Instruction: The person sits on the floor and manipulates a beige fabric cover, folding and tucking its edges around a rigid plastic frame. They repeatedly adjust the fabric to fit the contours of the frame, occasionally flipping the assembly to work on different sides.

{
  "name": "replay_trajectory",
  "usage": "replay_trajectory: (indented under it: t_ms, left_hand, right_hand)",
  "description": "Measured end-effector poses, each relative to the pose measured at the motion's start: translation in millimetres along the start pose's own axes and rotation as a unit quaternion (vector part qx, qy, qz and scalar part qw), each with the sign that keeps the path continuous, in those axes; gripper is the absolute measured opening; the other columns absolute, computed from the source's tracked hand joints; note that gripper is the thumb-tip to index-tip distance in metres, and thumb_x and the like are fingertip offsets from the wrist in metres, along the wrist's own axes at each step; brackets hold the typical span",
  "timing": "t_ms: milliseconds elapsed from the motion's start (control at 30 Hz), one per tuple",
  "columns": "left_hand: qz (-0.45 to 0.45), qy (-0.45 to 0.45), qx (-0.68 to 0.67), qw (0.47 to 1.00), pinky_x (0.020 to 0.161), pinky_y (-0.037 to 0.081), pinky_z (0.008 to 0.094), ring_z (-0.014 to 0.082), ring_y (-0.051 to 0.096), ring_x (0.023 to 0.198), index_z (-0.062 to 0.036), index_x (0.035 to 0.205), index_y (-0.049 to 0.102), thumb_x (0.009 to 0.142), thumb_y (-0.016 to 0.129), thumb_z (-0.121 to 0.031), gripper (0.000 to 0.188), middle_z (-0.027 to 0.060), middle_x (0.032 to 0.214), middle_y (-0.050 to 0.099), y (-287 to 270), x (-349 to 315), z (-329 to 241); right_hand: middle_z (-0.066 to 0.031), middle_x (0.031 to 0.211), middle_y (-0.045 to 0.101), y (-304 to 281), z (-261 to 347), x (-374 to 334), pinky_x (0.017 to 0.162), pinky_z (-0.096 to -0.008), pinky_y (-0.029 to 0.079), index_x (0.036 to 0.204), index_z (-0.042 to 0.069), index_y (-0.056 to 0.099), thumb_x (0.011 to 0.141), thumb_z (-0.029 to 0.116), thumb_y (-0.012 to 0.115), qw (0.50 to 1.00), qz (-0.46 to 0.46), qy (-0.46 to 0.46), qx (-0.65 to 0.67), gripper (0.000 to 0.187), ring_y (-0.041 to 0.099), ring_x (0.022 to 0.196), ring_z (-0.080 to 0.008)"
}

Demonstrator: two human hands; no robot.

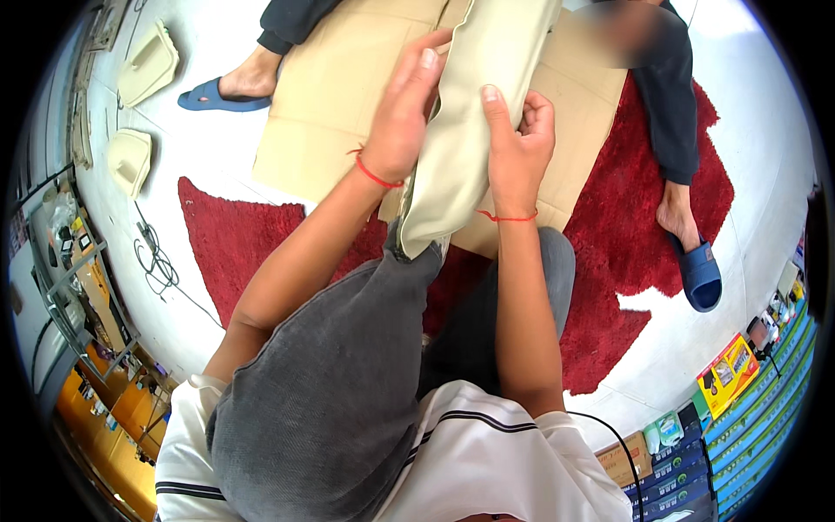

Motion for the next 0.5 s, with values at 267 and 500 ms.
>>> replay_trajectory:
  t_ms: [267, 500]
  left_hand:
    - [0.05, 0.004, 0.15, 0.987, 0.126, 0.02, 0.0334, 0.0249, 0.025, 0.156, 0.0026, 0.162, 0.025, 0.111, 0.039, -0.026, 0.06, 0.0183, 0.167, 0.03, 15, -6, -9]
    - [0.046, 0.007, 0.153, 0.987, 0.124, 0.023, 0.0317, 0.0212, 0.031, 0.152, 0.0012, 0.161, 0.03, 0.112, 0.039, -0.027, 0.057, 0.0135, 0.164, 0.038, 14, -7, -6]
  right_hand:
    - [-0.0226, 0.122, 0.066, 21, 31, 28, 0.096, -0.04, 0.051, 0.135, -0.01, 0.049, 0.089, 0.029, 0.08, 0.993, 0.055, -0.026, -0.103, 0.068, 0.065, 0.112, -0.0311]
    - [-0.0341, 0.148, 0.04, 16, 24, 18, 0.115, -0.0484, 0.036, 0.152, -0.013, 0.027, 0.092, 0.031, 0.075, 0.956, 0.055, -0.197, -0.21, 0.089, 0.042, 0.139, -0.0465]
Point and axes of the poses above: each hand's wrist, its own x-axis towards the middle knuckle, its own y-axis out of the palm, z = x × y, the point moved 8 cm from there along x, towards the middle knuckle
